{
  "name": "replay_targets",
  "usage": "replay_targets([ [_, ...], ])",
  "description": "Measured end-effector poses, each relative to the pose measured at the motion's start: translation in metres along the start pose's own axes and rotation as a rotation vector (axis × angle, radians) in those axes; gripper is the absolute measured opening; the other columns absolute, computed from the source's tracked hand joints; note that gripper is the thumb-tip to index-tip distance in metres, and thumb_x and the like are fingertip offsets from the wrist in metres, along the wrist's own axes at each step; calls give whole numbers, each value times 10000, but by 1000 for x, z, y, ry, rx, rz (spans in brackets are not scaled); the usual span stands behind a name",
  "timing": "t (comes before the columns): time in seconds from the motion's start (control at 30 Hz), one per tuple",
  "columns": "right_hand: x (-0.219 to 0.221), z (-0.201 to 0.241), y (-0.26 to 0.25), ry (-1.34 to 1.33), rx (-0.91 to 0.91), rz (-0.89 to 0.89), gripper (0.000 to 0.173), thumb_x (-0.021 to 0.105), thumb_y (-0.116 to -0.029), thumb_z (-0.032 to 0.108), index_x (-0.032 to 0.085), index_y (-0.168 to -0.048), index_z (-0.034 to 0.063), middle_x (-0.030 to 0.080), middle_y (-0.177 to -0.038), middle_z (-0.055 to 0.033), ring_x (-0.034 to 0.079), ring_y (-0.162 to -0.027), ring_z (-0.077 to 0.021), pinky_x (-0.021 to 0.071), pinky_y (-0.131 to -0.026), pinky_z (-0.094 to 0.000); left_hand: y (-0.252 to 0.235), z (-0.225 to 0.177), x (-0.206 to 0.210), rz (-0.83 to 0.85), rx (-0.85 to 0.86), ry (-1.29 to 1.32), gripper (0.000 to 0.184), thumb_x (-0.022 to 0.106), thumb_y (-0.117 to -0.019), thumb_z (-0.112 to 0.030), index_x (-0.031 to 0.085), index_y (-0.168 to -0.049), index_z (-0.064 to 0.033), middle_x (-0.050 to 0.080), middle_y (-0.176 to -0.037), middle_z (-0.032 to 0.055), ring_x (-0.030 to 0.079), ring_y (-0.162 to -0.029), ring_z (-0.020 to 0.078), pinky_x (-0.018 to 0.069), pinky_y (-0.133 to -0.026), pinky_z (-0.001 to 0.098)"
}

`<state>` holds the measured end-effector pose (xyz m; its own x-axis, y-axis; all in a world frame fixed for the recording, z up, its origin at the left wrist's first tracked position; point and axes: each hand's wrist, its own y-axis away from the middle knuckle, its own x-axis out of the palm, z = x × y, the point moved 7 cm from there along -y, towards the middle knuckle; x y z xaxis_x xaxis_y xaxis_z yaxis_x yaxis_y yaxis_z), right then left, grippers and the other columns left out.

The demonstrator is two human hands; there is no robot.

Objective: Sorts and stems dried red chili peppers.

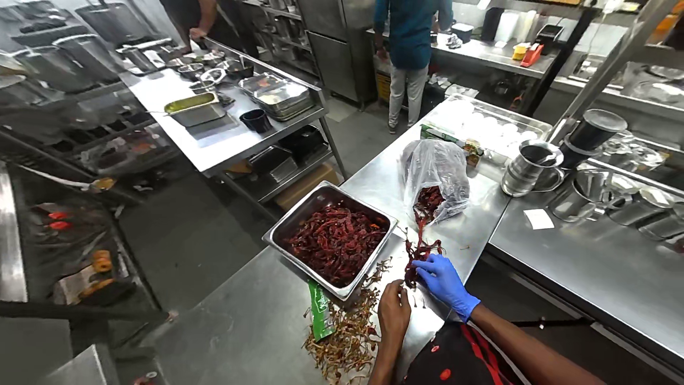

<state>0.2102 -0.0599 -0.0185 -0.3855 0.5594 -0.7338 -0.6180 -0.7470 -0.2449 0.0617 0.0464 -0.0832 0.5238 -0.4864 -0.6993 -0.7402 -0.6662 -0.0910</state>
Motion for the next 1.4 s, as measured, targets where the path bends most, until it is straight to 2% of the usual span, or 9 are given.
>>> replay_targets([
  [0.13, -19, 2, -6, -201, 132, 84, 238, 581, -1025, 268, 793, -1126, 228, 759, -994, 46, 702, -900, -76, 592, -849, -370, -4, -23, -16, -72, 82, 115, 352, 601, -988, -246, 676, -1310, -126, 689, -1159, 58, 690, -846, 126, 620, -746, 349],
  [0.33, -32, 16, -15, -643, 339, 270, 307, 491, -1081, 247, 751, -1179, 118, 729, -890, -42, 673, -787, -146, 569, -752, -346, -18, -60, -20, -28, 183, 100, 522, 652, -986, -293, 532, -1494, -301, 443, -1560, 28, 694, -938, 159, 629, -735, 423],
  [0.57, -26, 1, -8, -1054, 470, 218, 320, 467, -1080, 195, 727, -1147, 22, 651, -797, -58, 578, -692, -123, 520, -692, -297, -25, -51, -19, -5, 158, 231, 213, 637, -998, -232, 722, -1186, -179, 680, -1067, 3, 664, -752, 116, 610, -670, 351],
  [0.63, -23, 4, 0, -1200, 555, 271, 321, 434, -1079, 203, 699, -1163, 42, 613, -803, -19, 557, -688, -89, 510, -682, -259, -22, -47, -12, 142, 25, 510, 220, 617, -1027, -293, 739, -1168, -175, 735, -953, 0, 702, -754, 142, 627, -699, 358],
  [0.73, -16, 13, 11, -1298, 530, 368, 318, 405, -1084, 205, 670, -1194, 68, 606, -861, -1, 567, -738, -77, 519, -726, -246, -14, -52, -1, 277, -246, 1054, 280, 585, -1051, -258, 711, -1203, -59, 708, -922, 162, 655, -724, 239, 581, -710, 386],
  [0.87, -14, 25, 13, -1183, 458, 384, 267, 476, -1056, 181, 686, -1124, 32, 643, -829, -55, 585, -717, -131, 521, -702, -303, -6, -52, 4, 210, -568, 1387, 213, 638, -1017, -233, 698, -1100, -46, 678, -906, 121, 621, -699, 153, 553, -658, 306],
  [1.0, -22, 26, 11, -1026, 402, 295, 228, 557, -1032, 205, 693, -1088, 31, 640, -791, -101, 588, -686, -179, 519, -668, -334, -7, -49, -8, 67, -431, 1310, 168, 708, -942, -49, 711, -1074, 55, 706, -909, 213, 666, -713, 220, 592, -695, 359],
  [1.2, 0, 12, 10, -675, 417, 375, 527, 460, -1039, 587, 670, -906, 122, 542, -658, -46, 524, -570, -171, 461, -555, -349, -7, -69, -37, -46, -126, 1074, 286, 761, -880, 10, 696, -1156, -22, 724, -1021, 188, 713, -849, 292, 622, -779, 424],
  [1.4, 13, 27, 8, -857, 427, 366, 520, 441, -1071, 475, 581, -740, 98, 479, -593, -15, 456, -527, -127, 392, -524, -298, -7, -67, -42, -87, -123, 988, 216, 753, -898, -19, 716, -1110, -36, 730, -963, 154, 699, -798, 261, 613, -747, 402],
])
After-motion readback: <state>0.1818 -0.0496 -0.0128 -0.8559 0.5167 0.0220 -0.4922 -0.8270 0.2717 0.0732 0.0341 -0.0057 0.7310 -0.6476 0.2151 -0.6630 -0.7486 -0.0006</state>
